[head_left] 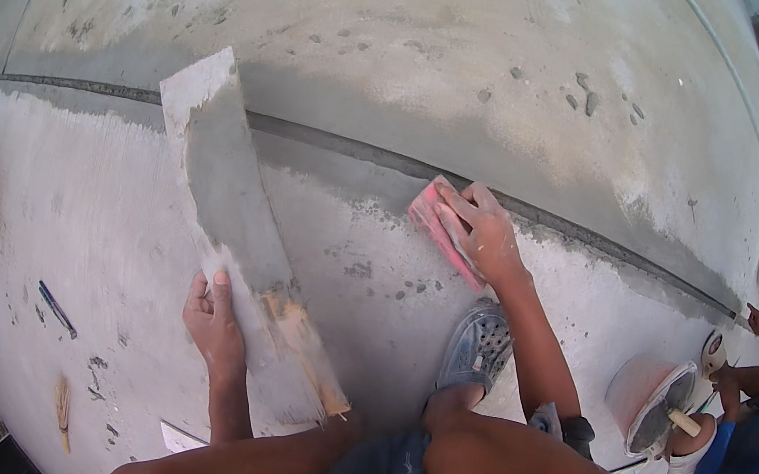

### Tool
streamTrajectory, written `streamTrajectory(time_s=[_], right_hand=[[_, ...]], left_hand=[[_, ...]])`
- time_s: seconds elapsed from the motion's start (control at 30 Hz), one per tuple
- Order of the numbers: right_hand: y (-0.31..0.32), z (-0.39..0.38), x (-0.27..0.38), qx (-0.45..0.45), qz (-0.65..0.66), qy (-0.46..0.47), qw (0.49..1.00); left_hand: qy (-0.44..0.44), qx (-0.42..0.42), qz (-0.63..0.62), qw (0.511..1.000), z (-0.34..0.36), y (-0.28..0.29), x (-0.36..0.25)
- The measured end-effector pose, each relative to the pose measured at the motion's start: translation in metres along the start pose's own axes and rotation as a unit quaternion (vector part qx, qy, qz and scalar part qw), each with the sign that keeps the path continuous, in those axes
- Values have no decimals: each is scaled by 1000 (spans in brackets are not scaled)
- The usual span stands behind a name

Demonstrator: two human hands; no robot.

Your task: The person uses a pink float and a wooden board to smooth a freshly poured concrete surface on a rooftop. They repeatedly rub the float along the wet concrete to level and finish the surface.

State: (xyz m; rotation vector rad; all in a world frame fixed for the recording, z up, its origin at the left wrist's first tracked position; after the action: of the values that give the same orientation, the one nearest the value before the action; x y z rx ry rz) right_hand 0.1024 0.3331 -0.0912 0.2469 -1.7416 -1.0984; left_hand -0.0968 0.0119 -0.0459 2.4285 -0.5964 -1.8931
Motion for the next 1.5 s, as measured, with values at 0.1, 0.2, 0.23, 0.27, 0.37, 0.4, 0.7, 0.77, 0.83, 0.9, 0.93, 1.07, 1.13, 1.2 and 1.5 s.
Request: streamTrajectory(time_s=[0.1, 0.2, 0.23, 0.27, 0.37, 0.4, 0.7, 0.77, 0.83, 0.9, 0.93, 1.07, 1.13, 1.2, 1.5], right_hand=[[-26, -24, 17, 65, 70, 45, 994], [-24, -46, 22, 86, 84, 34, 992], [-5, -42, 10, 38, 65, 11, 997], [12, -36, -7, -7, 52, -18, 998], [24, -37, -33, -51, -5, -52, 997], [23, -37, -38, -49, -27, -54, 997], [-3, -28, 48, -52, 404, 53, 912], [16, -5, 93, -147, 358, 197, 901], [25, 19, 124, -123, 279, 274, 912], [24, 34, 145, -92, 194, 337, 917], [17, 32, 144, -77, 162, 356, 917], [3, 0, 99, 9, 103, 337, 936], [11, -8, 69, 69, 37, 238, 968], [39, -1, 50, 50, 99, 138, 984], [24, 35, 107, 50, 261, 87, 960]], left_hand=[[19, 8, -3, 1000, -2, -1, 2], [24, 17, -7, 1000, -4, -2, 5], [17, 27, -14, 999, -3, -5, 5], [13, 37, -14, 999, -3, -5, 6], [5, 37, -20, 999, -5, -8, 12], [4, 31, -25, 999, -7, -10, 12], [81, 79, -49, 992, -23, -34, 11], [87, 79, -72, 990, -29, -44, 10], [101, 95, -97, 986, -32, -58, 10], [125, 121, -112, 978, -37, -71, 8], [121, 118, -103, 980, -38, -70, 4], [129, 67, -111, 983, -33, -44, 1], [118, 50, -120, 984, -32, -33, 4], [95, 46, -108, 989, -26, -42, 1], [24, 85, -46, 995, -32, -62, -29]])
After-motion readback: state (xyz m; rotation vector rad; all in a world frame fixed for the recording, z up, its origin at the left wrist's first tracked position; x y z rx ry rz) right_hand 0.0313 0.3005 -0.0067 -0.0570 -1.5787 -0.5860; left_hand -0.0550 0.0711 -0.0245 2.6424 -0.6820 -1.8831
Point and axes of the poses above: each hand's wrist, its own z-axis towards the middle knuckle, its own y-axis out of the back of the hand, x = y × z, the point moved 6 cm from there along z, towards the middle knuckle
